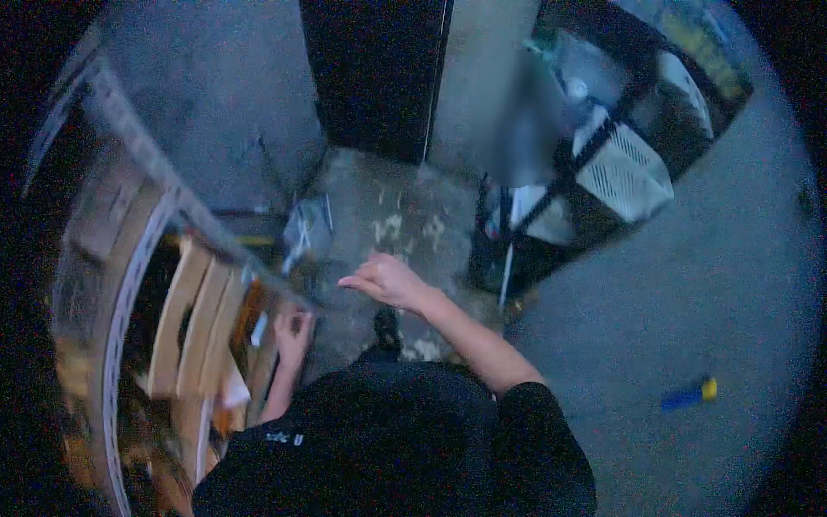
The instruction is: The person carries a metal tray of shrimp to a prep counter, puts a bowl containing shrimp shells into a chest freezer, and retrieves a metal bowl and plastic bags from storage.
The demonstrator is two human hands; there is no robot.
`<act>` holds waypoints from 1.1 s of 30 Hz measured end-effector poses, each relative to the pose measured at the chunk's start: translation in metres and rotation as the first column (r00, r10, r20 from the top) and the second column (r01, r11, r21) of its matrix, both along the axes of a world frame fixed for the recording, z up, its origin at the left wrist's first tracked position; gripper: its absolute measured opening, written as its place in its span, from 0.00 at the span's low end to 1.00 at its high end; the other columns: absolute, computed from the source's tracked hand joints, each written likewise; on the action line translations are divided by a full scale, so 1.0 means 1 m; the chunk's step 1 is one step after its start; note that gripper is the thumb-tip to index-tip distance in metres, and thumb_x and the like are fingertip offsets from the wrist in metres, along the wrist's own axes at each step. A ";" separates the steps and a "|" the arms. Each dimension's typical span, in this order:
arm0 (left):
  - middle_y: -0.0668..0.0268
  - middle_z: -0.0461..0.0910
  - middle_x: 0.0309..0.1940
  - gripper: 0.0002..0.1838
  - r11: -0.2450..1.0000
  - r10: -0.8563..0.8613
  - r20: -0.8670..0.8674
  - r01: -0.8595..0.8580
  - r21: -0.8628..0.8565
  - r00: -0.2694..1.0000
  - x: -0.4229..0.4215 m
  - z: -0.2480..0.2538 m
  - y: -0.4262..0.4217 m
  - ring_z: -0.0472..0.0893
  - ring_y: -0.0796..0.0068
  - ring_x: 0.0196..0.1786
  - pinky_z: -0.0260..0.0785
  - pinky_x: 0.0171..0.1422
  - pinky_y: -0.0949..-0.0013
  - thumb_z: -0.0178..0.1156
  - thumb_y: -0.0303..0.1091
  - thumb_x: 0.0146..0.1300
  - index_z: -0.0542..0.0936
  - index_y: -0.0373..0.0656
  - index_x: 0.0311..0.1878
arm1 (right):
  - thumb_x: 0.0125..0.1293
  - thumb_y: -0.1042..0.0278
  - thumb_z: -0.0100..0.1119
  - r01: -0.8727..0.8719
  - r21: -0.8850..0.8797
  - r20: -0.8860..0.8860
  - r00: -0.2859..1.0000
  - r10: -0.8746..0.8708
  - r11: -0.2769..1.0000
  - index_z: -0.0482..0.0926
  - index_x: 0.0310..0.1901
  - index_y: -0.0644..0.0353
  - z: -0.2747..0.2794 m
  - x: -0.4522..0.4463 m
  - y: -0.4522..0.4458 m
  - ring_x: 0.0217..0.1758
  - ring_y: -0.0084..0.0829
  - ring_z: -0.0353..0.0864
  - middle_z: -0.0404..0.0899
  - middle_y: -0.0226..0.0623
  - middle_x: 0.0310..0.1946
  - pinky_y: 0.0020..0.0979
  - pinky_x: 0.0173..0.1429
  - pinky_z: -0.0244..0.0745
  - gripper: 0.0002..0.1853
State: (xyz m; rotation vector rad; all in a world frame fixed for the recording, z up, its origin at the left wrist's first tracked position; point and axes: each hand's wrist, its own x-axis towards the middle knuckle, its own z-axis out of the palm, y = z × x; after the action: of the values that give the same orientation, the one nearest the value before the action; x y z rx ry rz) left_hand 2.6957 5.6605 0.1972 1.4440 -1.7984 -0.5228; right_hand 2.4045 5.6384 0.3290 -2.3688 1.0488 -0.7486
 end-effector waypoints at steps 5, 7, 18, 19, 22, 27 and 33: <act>0.50 0.72 0.46 0.13 0.997 0.030 0.133 -0.021 -0.073 0.991 -0.063 -0.005 -0.206 0.71 0.49 0.53 0.60 0.60 0.54 0.62 0.37 0.58 0.76 0.40 0.41 | 0.65 0.56 0.55 0.404 0.166 0.083 0.903 -0.421 0.899 0.82 0.38 0.61 0.009 -0.071 -0.173 0.39 0.44 0.80 0.80 0.44 0.33 0.37 0.46 0.74 0.16; 0.50 0.72 0.48 0.12 0.981 0.009 0.116 0.013 -0.193 0.993 -0.099 0.024 -0.276 0.69 0.49 0.55 0.59 0.61 0.55 0.62 0.36 0.58 0.76 0.39 0.40 | 0.64 0.58 0.56 0.368 -0.019 0.163 0.918 -0.361 0.929 0.81 0.42 0.60 0.014 -0.102 -0.238 0.43 0.47 0.79 0.79 0.47 0.40 0.39 0.47 0.74 0.14; 0.48 0.70 0.51 0.10 0.938 0.090 0.092 -0.054 -0.344 0.992 -0.219 0.068 -0.525 0.68 0.48 0.57 0.57 0.64 0.54 0.62 0.32 0.56 0.77 0.38 0.39 | 0.54 0.50 0.66 0.761 -0.176 0.452 0.626 -0.635 0.625 0.67 0.60 0.69 0.148 -0.320 -0.733 0.58 0.45 0.74 0.73 0.54 0.55 0.40 0.62 0.67 0.38; 0.48 0.70 0.52 0.11 0.927 0.150 0.119 -0.098 -0.363 0.981 -0.219 0.050 -0.533 0.68 0.48 0.57 0.57 0.64 0.54 0.62 0.33 0.56 0.77 0.38 0.40 | 0.54 0.50 0.66 0.740 -0.189 0.461 0.647 -0.607 0.645 0.67 0.60 0.69 0.142 -0.338 -0.782 0.58 0.45 0.74 0.73 0.54 0.55 0.40 0.62 0.67 0.38; 0.49 0.71 0.50 0.14 0.983 0.181 0.102 -0.177 -0.044 0.978 -0.241 0.026 -0.558 0.67 0.48 0.57 0.56 0.64 0.53 0.62 0.35 0.57 0.75 0.37 0.43 | 0.51 0.48 0.69 0.845 -0.149 0.517 0.509 -0.688 0.513 0.62 0.63 0.68 0.122 -0.394 -0.880 0.52 0.38 0.78 0.77 0.51 0.51 0.33 0.54 0.72 0.44; 0.48 0.71 0.50 0.16 0.984 0.176 0.065 -0.175 -0.032 0.982 -0.306 0.065 -0.646 0.69 0.49 0.56 0.58 0.63 0.58 0.57 0.37 0.63 0.73 0.36 0.49 | 0.49 0.54 0.72 0.769 0.204 0.626 0.373 -0.685 0.606 0.65 0.36 0.62 0.120 -0.338 -0.888 0.29 0.33 0.75 0.72 0.34 0.26 0.35 0.38 0.71 0.27; 0.49 0.67 0.59 0.27 0.975 0.097 -0.424 0.000 0.224 0.901 -0.352 -0.028 -0.783 0.68 0.56 0.62 0.55 0.67 0.62 0.42 0.48 0.71 0.67 0.34 0.60 | 0.57 0.51 0.64 0.132 0.052 0.230 0.963 -0.141 0.990 0.49 0.69 0.68 0.099 -0.306 -0.727 0.74 0.46 0.49 0.50 0.58 0.69 0.36 0.75 0.46 0.47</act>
State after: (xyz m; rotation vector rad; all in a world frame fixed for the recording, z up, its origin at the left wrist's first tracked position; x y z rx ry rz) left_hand 2.3438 4.8777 0.1695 1.3781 -1.3779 -0.9601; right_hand 2.0987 4.9112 0.4280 -2.1306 1.1206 -1.0218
